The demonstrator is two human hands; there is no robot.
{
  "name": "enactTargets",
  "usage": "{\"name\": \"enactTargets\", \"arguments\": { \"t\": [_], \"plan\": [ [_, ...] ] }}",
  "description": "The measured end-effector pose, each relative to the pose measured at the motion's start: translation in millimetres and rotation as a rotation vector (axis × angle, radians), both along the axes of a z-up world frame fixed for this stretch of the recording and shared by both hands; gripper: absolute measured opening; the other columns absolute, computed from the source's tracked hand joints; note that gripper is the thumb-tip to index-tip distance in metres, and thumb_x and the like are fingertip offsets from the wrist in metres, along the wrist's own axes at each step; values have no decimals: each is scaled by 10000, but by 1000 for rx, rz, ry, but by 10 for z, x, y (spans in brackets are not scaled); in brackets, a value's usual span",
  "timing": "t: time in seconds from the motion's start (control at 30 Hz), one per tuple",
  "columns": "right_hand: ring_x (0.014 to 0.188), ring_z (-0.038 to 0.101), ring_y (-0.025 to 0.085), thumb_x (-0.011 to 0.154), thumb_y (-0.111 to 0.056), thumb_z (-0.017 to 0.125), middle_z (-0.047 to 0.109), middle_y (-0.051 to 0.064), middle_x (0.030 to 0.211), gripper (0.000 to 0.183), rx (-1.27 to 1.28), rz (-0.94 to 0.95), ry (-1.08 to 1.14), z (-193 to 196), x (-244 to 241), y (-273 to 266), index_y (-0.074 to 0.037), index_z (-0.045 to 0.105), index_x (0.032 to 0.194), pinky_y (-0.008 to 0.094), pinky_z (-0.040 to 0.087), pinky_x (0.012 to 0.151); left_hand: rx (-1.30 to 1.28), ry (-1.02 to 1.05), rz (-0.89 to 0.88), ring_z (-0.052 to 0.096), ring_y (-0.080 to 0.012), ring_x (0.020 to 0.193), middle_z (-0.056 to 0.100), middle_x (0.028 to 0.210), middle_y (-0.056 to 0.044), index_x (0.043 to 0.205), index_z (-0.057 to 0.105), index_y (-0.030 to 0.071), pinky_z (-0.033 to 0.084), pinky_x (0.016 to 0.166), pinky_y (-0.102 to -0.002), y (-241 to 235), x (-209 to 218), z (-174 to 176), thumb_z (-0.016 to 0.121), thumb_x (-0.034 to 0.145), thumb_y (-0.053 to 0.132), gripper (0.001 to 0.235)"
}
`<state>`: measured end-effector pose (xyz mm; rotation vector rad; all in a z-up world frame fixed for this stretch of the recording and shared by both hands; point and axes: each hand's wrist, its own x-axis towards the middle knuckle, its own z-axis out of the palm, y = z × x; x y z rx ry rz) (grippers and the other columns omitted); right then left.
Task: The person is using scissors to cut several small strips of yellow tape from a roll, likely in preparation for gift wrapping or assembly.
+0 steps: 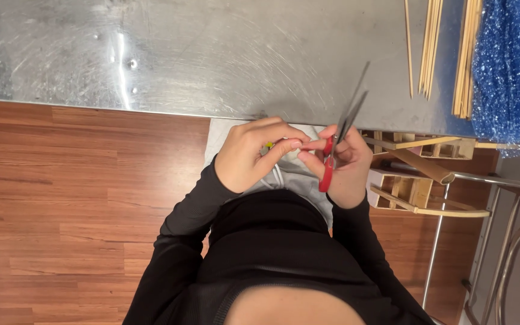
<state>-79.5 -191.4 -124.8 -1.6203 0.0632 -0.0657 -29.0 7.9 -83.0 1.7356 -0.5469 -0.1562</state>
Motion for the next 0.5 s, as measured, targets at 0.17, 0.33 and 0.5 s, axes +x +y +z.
{"name": "enactTargets", "arguments": {
  "t": [0.17,0.33,0.5],
  "plan": [
    [621,606,59,754,25,908,744,137,783,445,-12,-33,47,95,-13,-24,-15,582,1054,178,505,616,154,-139,67,692,-210,756,713,868,32,1150,744,258,549,817,-358,-35,-39,-70,601,1053,240,174],
    [669,656,64,767,17,906,721,132,778,465,13,-87,47,158,-88,-236,-10,566,1082,171,540,654,391,-306,195,687,-278,743,644,1064,19,1357,645,303,598,745,-463,-107,-268,-227,542,1068,362,312],
    [541,575,68,739,72,851,685,163,695,442,102,-34,61,377,-185,-336,-13,557,1058,170,498,517,186,33,259,662,-195,557,572,714,14,1158,665,126,554,505,-305,-132,-493,-708,623,1010,280,218]
  ]
}}
